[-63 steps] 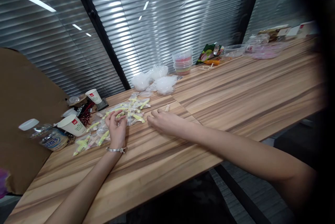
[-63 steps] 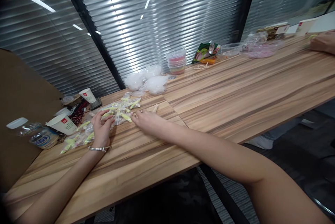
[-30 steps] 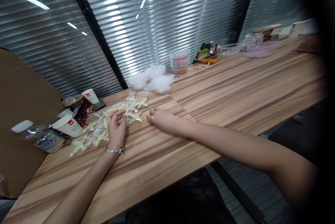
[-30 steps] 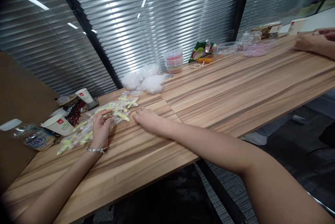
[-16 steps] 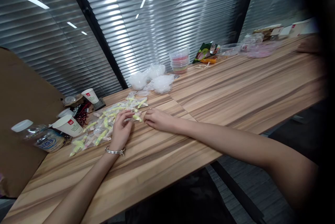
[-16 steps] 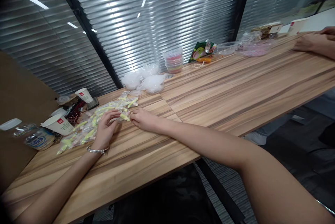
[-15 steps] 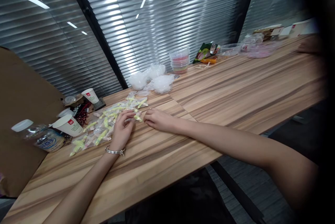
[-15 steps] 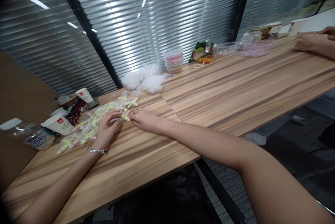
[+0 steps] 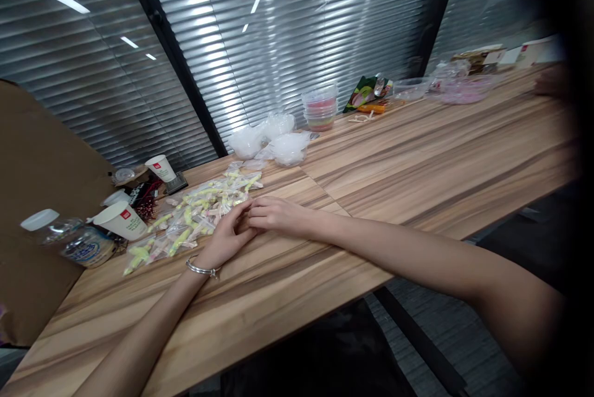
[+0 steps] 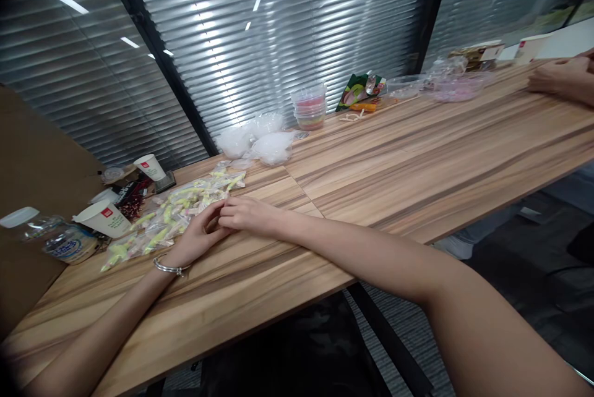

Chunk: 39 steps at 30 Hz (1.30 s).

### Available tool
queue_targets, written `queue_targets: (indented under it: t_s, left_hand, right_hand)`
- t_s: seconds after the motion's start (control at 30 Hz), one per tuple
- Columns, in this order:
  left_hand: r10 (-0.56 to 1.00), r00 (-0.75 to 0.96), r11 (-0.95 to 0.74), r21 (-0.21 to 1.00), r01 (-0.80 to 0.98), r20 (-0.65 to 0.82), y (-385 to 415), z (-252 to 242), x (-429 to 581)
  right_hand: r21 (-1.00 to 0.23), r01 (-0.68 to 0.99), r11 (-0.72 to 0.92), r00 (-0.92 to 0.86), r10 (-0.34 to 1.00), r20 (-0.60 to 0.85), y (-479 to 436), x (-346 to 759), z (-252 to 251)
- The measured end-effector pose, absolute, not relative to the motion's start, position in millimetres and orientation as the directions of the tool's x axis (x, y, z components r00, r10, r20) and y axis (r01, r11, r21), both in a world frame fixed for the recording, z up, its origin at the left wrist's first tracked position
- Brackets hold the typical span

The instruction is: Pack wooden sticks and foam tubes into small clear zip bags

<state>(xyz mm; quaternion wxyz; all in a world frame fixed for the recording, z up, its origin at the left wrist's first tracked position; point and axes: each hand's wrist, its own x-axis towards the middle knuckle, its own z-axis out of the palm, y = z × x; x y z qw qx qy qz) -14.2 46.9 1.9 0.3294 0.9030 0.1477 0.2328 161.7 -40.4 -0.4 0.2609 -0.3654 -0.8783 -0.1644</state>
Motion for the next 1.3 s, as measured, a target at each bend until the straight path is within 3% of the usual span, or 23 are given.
queue_targets:
  t_s: [0.17, 0.43, 0.93, 1.1, 1.3]
  left_hand:
    - [0.364, 0.886, -0.731, 0.678, 0.08, 0.288, 51, -2, -16]
    - [0.319, 0.897, -0.787, 0.612, 0.071, 0.305, 51, 0, -14]
    - [0.375, 0.881, -0.776, 0.618, 0.128, 0.288, 51, 0, -15]
    - [0.451, 0.843, -0.722, 0.675, 0.151, 0.295, 47, 4, -14]
    - [0.436, 0.856, -0.688, 0.716, 0.118, 0.277, 43, 7, -14]
  right_hand:
    - [0.229, 0.669, 0.707, -0.676, 0.451, 0.582, -47, 159, 7]
    - [0.35, 0.648, 0.677, -0.72, 0.393, 0.572, -45, 165, 3]
    - [0.476, 0.627, 0.617, -0.747, 0.305, 0.59, -45, 174, 6]
    - [0.335, 0.802, 0.494, -0.56, 0.427, 0.71, -36, 187, 2]
    - [0.057, 0.993, 0.104, -0.113, 0.688, 0.717, -32, 197, 3]
